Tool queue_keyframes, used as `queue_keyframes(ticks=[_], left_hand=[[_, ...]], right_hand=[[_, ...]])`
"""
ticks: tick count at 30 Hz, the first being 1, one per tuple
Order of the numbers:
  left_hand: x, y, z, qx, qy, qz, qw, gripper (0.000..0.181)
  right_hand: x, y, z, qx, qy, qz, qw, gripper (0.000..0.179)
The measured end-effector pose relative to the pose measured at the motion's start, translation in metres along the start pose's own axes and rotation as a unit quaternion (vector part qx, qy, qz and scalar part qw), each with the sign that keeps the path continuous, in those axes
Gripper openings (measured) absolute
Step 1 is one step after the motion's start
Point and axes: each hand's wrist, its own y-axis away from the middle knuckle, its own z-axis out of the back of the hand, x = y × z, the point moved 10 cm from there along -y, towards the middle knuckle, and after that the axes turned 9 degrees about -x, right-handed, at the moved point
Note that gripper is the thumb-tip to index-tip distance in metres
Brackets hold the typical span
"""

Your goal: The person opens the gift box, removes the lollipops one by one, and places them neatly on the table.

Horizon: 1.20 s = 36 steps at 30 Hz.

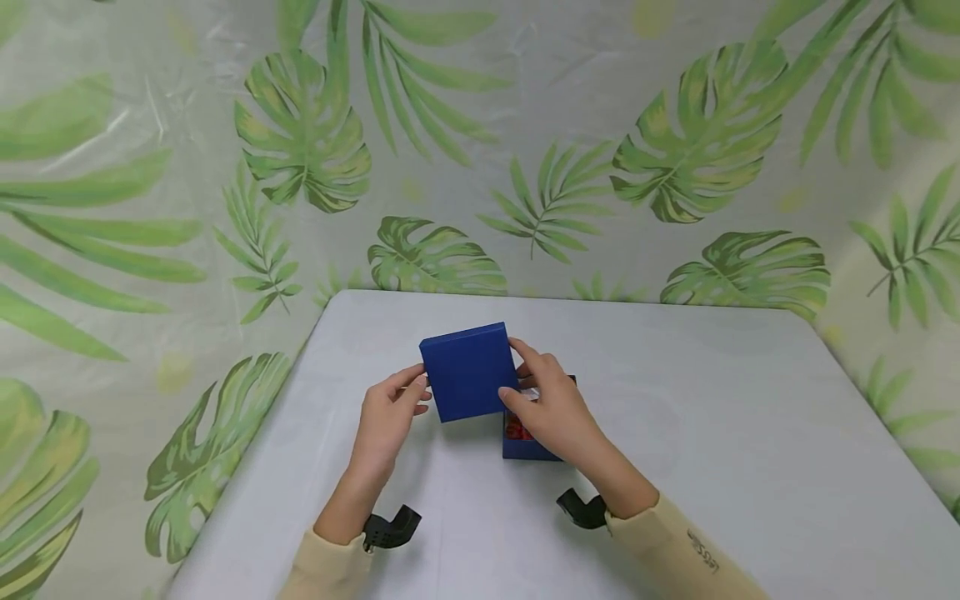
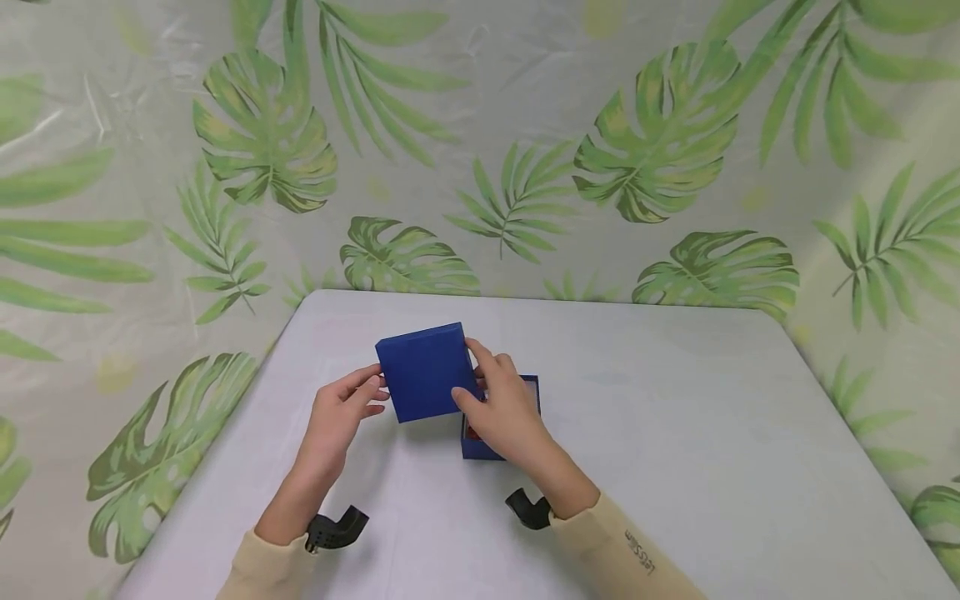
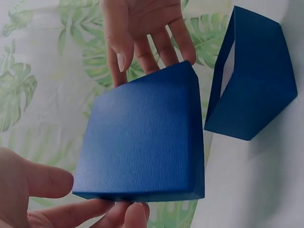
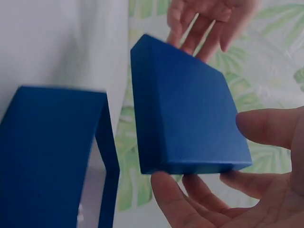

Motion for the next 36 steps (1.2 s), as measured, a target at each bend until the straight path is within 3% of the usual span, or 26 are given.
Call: queue_keyframes(ticks=[9,14,21,27,33,36], left_hand=[[0.005,-0.003,0.018,-0.032,0.061,-0.005,0.9976,0.04],[0.011,-0.005,0.027,-0.047,0.069,-0.013,0.9964,0.048],[0.031,-0.01,0.048,-0.107,0.069,-0.008,0.9918,0.051],[0.047,-0.012,0.063,-0.151,0.044,0.009,0.9875,0.047],[0.06,-0.013,0.077,-0.208,-0.01,0.02,0.9778,0.03],[0.066,-0.015,0.078,-0.218,-0.019,0.029,0.9754,0.02]], right_hand=[[0.009,-0.003,-0.028,0.004,-0.023,-0.007,0.9997,0.076],[0.01,-0.003,-0.045,0.022,-0.057,-0.019,0.998,0.077],[0.016,0.005,-0.07,0.068,-0.093,-0.011,0.9933,0.076],[0.015,0.011,-0.089,0.097,-0.108,-0.005,0.9894,0.074],[0.009,0.018,-0.104,0.125,-0.087,-0.025,0.988,0.078],[0.004,0.019,-0.109,0.131,-0.077,-0.037,0.9877,0.079]])
